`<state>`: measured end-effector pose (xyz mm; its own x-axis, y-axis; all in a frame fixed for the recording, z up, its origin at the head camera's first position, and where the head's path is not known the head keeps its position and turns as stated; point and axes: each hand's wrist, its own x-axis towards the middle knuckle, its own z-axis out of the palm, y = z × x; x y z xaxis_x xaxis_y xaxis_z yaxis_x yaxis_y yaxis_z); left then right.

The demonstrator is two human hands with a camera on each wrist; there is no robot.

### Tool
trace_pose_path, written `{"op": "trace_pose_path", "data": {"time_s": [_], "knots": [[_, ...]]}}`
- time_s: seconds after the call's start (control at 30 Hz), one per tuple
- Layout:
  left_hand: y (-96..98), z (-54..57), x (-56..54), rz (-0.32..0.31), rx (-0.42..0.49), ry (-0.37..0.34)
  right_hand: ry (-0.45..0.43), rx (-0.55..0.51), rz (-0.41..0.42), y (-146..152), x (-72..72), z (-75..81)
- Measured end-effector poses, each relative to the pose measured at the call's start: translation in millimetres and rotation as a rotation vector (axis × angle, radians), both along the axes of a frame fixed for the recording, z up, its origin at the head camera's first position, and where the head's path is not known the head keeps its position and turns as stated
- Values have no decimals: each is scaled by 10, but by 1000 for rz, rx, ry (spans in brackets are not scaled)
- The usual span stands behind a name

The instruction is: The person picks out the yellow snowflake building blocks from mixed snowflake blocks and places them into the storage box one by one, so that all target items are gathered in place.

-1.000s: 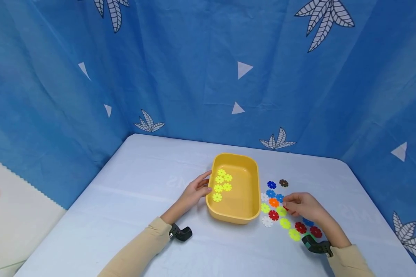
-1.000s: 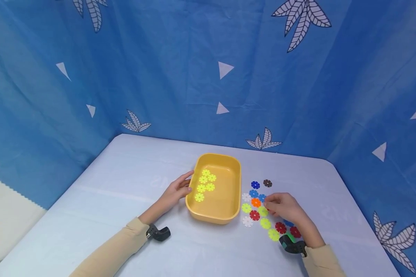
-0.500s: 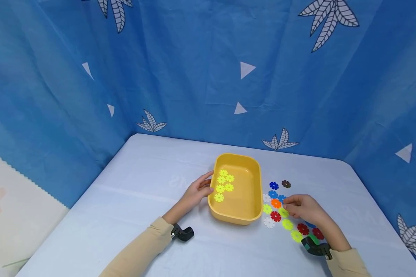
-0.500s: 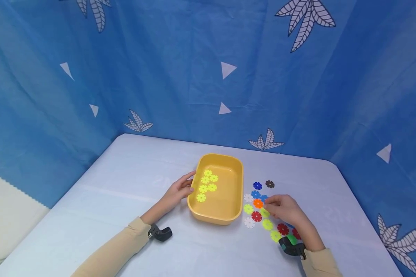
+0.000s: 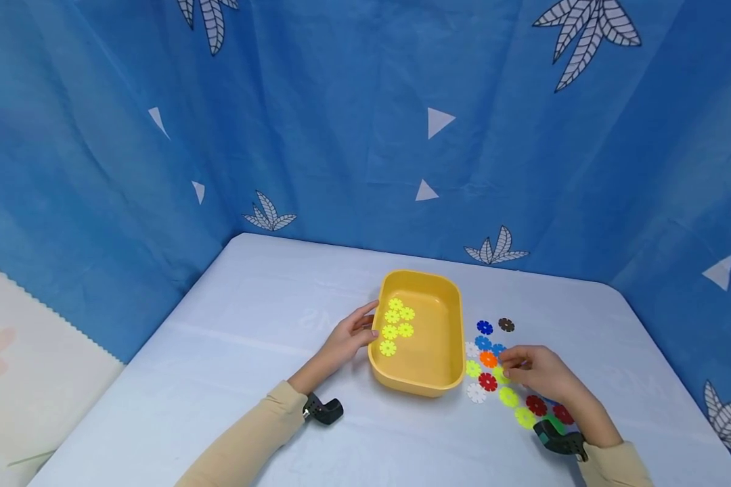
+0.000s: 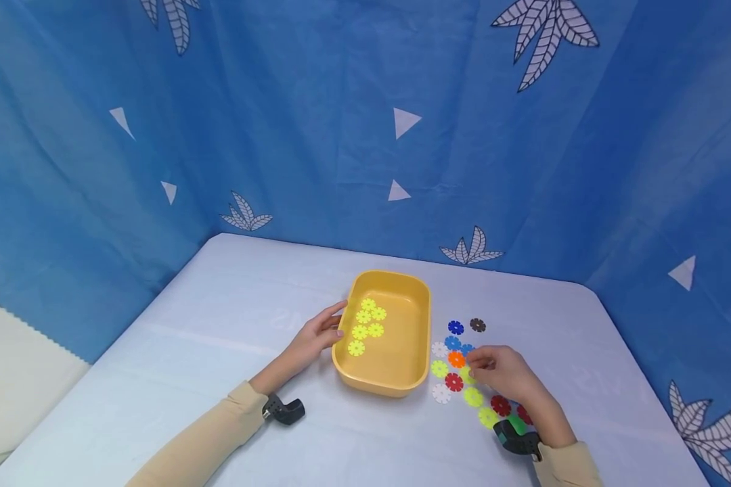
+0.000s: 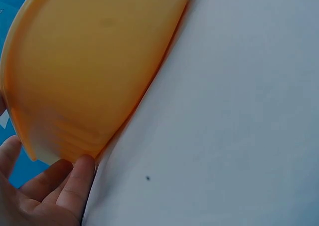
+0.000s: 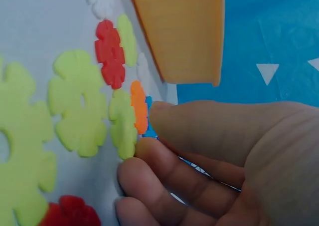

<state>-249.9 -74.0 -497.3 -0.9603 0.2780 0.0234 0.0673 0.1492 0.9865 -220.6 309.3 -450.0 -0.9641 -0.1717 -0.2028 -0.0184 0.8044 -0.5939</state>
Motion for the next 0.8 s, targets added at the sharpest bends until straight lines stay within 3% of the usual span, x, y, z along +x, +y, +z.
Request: {"op": "trace_pose_path", "data": {"time_s": [0.37, 0.8], "knots": [[4, -5, -5, 1, 2, 10, 17, 121, -13, -103, 9, -27], [5, -2, 6, 3, -2, 14, 22, 102, -14, -141, 52, -24]]}}
